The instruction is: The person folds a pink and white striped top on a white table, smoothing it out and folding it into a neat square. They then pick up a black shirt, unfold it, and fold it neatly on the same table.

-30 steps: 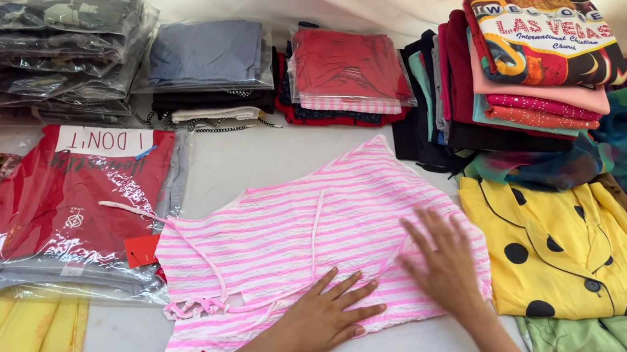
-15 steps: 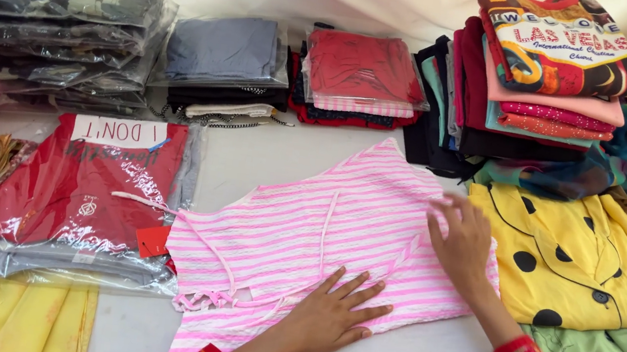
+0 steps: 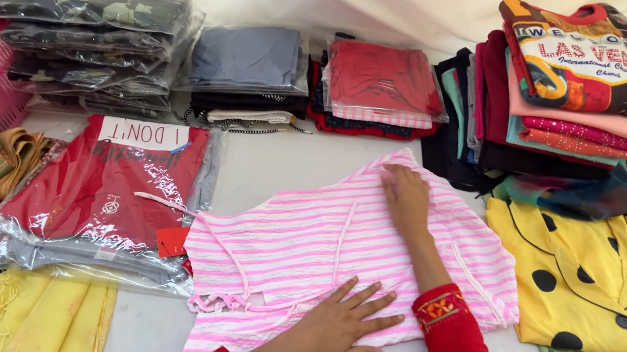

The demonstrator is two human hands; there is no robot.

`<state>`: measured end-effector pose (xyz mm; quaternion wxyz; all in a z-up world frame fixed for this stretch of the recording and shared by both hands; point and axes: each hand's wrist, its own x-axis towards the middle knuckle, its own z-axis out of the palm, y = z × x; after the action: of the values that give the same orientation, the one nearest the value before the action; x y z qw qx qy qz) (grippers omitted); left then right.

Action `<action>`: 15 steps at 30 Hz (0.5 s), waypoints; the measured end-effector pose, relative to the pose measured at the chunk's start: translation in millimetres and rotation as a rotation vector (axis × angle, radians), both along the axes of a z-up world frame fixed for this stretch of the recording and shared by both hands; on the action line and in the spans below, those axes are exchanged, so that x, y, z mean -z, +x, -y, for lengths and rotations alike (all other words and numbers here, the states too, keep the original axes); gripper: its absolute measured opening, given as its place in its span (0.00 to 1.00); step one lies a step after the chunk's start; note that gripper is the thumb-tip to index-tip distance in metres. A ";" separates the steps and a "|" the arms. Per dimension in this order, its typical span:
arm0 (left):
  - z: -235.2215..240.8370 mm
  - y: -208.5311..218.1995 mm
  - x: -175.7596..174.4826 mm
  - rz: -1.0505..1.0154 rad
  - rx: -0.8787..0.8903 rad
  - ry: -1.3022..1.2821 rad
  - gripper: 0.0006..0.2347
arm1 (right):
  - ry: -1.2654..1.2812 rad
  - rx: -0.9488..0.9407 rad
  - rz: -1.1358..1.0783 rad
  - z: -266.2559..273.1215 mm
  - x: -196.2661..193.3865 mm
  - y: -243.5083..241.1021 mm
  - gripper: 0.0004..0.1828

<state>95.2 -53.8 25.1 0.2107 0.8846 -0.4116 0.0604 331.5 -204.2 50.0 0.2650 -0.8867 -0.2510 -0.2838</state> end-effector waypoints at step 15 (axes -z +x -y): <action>-168.0 50.5 -35.4 0.263 -0.943 -0.097 0.18 | -0.345 0.023 0.015 7.4 12.3 7.6 0.37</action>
<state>145.6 114.2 60.5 0.1476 0.9486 0.0136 0.2795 339.1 -211.5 37.7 0.1037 -0.9197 -0.2876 -0.2462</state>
